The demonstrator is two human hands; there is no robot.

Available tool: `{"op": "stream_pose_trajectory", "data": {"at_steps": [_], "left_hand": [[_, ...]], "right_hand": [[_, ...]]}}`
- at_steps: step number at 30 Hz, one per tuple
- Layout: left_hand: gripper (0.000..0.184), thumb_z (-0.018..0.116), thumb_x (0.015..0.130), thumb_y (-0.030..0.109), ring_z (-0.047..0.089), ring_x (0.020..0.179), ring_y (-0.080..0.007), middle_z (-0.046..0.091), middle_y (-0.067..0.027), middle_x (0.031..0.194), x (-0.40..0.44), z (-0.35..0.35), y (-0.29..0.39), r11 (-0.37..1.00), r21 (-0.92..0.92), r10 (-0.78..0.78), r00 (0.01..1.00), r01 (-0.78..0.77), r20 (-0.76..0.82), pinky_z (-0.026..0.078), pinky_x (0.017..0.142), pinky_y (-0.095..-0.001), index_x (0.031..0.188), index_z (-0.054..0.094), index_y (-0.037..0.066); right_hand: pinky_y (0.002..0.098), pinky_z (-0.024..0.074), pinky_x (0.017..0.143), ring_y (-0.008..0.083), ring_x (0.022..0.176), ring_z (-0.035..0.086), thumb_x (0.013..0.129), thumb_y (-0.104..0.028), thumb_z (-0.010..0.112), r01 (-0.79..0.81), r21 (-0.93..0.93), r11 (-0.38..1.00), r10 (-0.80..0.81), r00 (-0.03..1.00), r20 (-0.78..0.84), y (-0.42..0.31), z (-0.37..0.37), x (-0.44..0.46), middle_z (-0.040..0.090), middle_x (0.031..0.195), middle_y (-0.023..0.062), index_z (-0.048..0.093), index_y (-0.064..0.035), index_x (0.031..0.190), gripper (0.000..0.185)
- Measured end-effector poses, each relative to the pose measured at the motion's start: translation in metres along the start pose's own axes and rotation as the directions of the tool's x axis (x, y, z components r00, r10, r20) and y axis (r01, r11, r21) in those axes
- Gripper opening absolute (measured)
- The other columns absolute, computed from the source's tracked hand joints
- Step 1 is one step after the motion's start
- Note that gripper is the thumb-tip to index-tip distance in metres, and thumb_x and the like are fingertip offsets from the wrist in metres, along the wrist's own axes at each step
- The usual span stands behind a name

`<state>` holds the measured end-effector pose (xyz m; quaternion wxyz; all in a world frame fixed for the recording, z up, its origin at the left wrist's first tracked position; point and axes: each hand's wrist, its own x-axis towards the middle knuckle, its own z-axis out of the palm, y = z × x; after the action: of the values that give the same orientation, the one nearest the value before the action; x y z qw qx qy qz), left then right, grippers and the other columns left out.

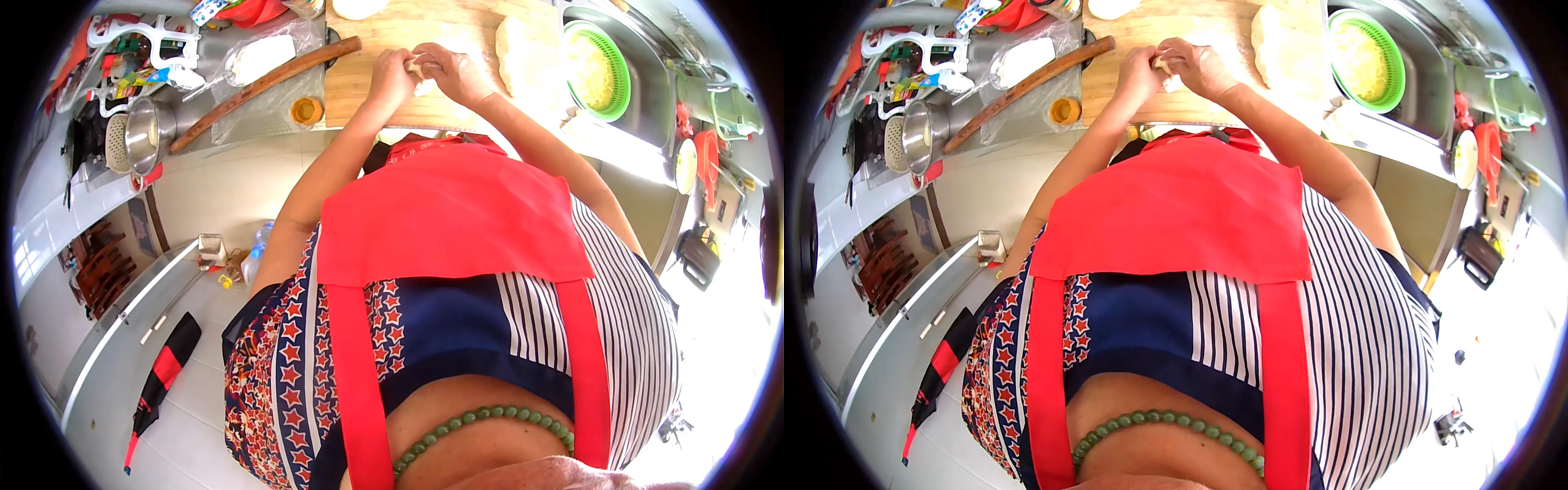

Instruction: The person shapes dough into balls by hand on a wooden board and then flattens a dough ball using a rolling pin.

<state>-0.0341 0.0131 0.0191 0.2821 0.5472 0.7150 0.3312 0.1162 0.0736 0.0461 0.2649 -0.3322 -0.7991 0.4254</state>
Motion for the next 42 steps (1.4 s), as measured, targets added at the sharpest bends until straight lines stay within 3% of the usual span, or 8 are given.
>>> {"op": "stream_pose_trajectory", "data": {"at_steps": [2,5,13,21,25,31,35,42], "left_hand": [[0.034,0.070,0.077,0.005,0.064,0.094,-0.0187,0.067,-0.0118,0.100,0.003,-0.010,0.007,0.838,-0.413,-0.248,0.923,0.357,0.295,0.051,0.081,-0.0305,0.110,0.065,0.001],[0.038,0.068,0.083,0.005,0.062,0.098,-0.0165,0.065,-0.0105,0.105,0.001,-0.016,0.000,0.616,-0.657,-0.242,0.898,0.435,0.367,0.051,0.085,-0.0299,0.119,0.060,-0.003],[0.029,0.066,0.085,0.000,0.063,0.092,-0.0169,0.066,-0.0106,0.103,-0.001,-0.008,-0.011,0.772,-0.537,-0.248,0.939,0.340,0.238,0.054,0.080,-0.0279,0.114,0.062,-0.003],[0.018,0.062,0.082,-0.006,0.065,0.075,-0.0152,0.066,-0.0064,0.080,-0.006,0.010,-0.011,0.996,0.078,-0.020,0.989,0.032,-0.148,0.055,0.072,-0.0303,0.097,0.064,0.005],[0.021,0.056,0.083,-0.008,0.065,0.077,-0.0192,0.063,-0.0078,0.085,-0.011,-0.002,0.002,0.875,-0.354,-0.328,0.942,0.330,0.066,0.057,0.072,-0.0328,0.101,0.059,0.002],[0.027,0.051,0.087,-0.005,0.059,0.098,-0.0213,0.054,-0.0132,0.111,0.000,0.013,-0.003,0.237,-0.929,-0.319,0.926,0.283,0.200,0.055,0.088,-0.0356,0.114,0.047,-0.002],[0.026,0.055,0.090,0.004,0.058,0.101,-0.0190,0.056,-0.0114,0.110,0.007,0.024,-0.018,0.426,-0.822,-0.284,0.918,0.379,0.276,0.053,0.088,-0.0334,0.115,0.047,0.001],[0.042,0.065,0.090,0.014,0.057,0.104,-0.0164,0.058,-0.0092,0.114,0.014,0.019,0.004,0.595,-0.697,-0.342,0.911,0.399,0.230,0.050,0.086,-0.0287,0.127,0.049,0.004]], "right_hand": [[0.0389,0.0547,0.072,0.0320,0.080,0.068,0.084,-0.015,0.061,-0.024,-0.061,0.998,0.026,0.999,0.028,0.000,-0.005,0.000,0.071,0.088,0.0113,0.063,-0.0093,0.107,0.024],[0.0387,0.0542,0.074,0.0299,0.082,0.067,0.083,-0.016,0.063,-0.053,-0.170,0.984,0.065,0.996,0.067,-0.004,-0.009,0.001,0.070,0.090,0.0103,0.061,-0.0106,0.110,0.028],[0.0314,0.0510,0.080,0.0214,0.088,0.061,0.069,-0.028,0.080,-0.330,-0.229,0.916,0.328,0.944,-0.049,0.003,-0.003,0.001,0.062,0.108,0.0097,0.061,-0.0145,0.114,0.050],[0.0335,0.0523,0.074,0.0195,0.081,0.065,0.064,-0.041,0.083,-0.635,0.081,0.769,0.593,0.754,0.281,0.039,0.000,0.000,0.065,0.111,0.0155,0.053,0.0026,0.129,0.084],[0.0337,0.0523,0.072,0.0237,0.080,0.065,0.065,-0.035,0.082,-0.554,0.067,0.830,0.534,0.823,0.192,0.024,0.004,0.009,0.064,0.106,0.0145,0.055,-0.0005,0.123,0.072],[0.0397,0.0493,0.092,0.0336,0.112,0.054,0.071,-0.008,0.072,0.202,-0.339,0.919,-0.236,0.970,-0.063,0.012,-0.016,-0.004,0.054,0.119,0.0126,0.056,-0.0114,0.109,0.042],[0.0393,0.0486,0.095,0.0333,0.117,0.053,0.074,-0.001,0.068,0.186,-0.296,0.937,-0.201,0.979,-0.020,0.044,-0.016,-0.026,0.052,0.130,0.0096,0.057,-0.0111,0.109,0.039],[0.0355,0.0494,0.093,0.0269,0.115,0.059,0.083,-0.022,0.073,-0.411,0.288,0.865,0.457,0.882,-0.116,0.032,-0.014,-0.017,0.054,0.132,0.0180,0.051,-0.0022,0.130,0.056]]}}
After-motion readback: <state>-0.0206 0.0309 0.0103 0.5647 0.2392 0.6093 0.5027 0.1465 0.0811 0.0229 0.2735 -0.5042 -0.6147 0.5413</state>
